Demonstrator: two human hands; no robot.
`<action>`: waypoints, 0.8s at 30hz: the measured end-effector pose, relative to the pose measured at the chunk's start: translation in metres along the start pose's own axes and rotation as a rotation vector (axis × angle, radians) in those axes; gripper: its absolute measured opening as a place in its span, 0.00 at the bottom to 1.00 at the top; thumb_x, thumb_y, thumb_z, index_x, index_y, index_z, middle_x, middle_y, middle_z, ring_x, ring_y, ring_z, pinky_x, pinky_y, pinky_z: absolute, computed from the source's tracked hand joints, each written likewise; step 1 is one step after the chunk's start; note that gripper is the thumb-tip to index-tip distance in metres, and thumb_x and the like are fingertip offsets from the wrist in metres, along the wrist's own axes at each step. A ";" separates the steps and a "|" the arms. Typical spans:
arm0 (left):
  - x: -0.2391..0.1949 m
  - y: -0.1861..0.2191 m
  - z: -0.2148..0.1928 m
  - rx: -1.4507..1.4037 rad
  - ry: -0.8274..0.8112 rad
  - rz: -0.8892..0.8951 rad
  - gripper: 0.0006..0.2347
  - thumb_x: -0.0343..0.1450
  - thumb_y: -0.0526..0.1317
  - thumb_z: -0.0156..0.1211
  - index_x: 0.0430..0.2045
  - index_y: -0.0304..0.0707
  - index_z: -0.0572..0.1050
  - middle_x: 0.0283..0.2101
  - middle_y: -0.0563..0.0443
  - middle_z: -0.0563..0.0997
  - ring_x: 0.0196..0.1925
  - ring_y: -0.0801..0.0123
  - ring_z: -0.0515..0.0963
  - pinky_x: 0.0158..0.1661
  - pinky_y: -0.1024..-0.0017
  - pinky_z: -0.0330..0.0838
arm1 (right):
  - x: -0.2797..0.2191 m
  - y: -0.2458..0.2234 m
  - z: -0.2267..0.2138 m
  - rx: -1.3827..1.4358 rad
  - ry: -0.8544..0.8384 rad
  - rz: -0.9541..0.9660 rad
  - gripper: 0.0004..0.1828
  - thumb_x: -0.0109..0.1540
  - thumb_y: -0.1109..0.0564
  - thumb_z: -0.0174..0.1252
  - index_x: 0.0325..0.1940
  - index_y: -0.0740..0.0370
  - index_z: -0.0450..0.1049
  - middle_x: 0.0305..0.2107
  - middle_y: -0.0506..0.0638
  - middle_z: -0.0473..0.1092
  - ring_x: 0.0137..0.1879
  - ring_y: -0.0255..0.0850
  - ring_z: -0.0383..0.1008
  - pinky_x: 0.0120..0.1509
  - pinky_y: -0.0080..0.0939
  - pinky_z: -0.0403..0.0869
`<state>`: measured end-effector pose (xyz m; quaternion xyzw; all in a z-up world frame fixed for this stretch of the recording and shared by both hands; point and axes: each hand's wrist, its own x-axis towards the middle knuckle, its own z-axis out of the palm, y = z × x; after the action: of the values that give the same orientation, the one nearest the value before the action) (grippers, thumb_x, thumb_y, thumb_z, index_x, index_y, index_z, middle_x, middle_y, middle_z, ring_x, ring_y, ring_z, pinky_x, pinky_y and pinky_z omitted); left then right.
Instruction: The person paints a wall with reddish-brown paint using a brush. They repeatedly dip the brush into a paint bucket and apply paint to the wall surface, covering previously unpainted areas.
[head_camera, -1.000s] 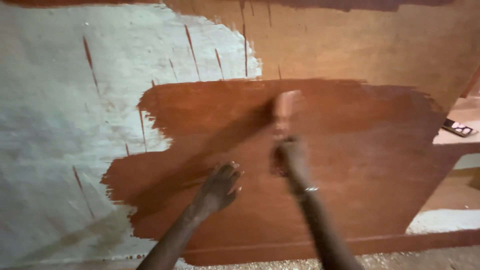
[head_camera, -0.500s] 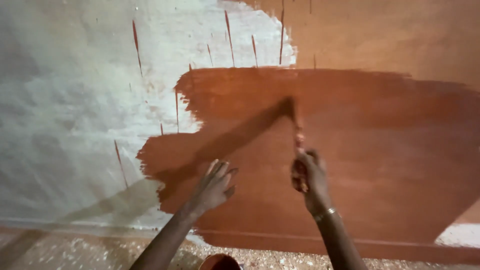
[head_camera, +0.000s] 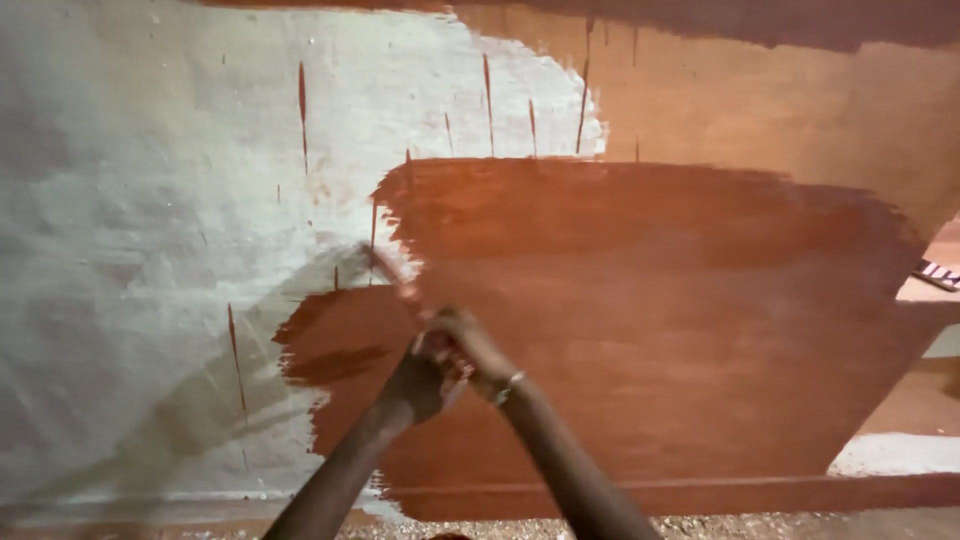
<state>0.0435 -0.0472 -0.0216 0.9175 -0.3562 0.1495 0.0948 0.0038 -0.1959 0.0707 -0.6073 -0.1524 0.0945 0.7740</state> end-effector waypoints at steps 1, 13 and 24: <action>-0.004 -0.002 0.000 0.002 0.146 0.078 0.16 0.74 0.44 0.58 0.54 0.39 0.74 0.61 0.44 0.74 0.68 0.48 0.67 0.69 0.47 0.55 | -0.008 -0.007 -0.011 0.066 0.111 0.030 0.11 0.65 0.49 0.56 0.46 0.56 0.68 0.24 0.44 0.68 0.24 0.31 0.68 0.22 0.30 0.60; -0.053 -0.031 -0.013 0.004 0.243 0.085 0.22 0.70 0.46 0.64 0.57 0.36 0.71 0.63 0.38 0.69 0.68 0.46 0.65 0.69 0.44 0.51 | -0.013 -0.024 0.043 -0.078 0.381 -0.017 0.09 0.63 0.52 0.50 0.42 0.51 0.58 0.19 0.45 0.61 0.17 0.33 0.58 0.17 0.36 0.59; -0.055 -0.038 -0.050 0.009 0.200 0.002 0.28 0.69 0.49 0.64 0.61 0.35 0.68 0.66 0.39 0.67 0.72 0.48 0.59 0.69 0.39 0.40 | -0.038 -0.070 -0.023 0.006 0.521 -0.198 0.12 0.64 0.50 0.56 0.31 0.49 0.61 0.18 0.41 0.59 0.18 0.30 0.54 0.19 0.33 0.53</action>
<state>0.0205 0.0283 0.0036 0.8980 -0.3453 0.2420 0.1256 -0.0267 -0.2467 0.1292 -0.5911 -0.0067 -0.1405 0.7942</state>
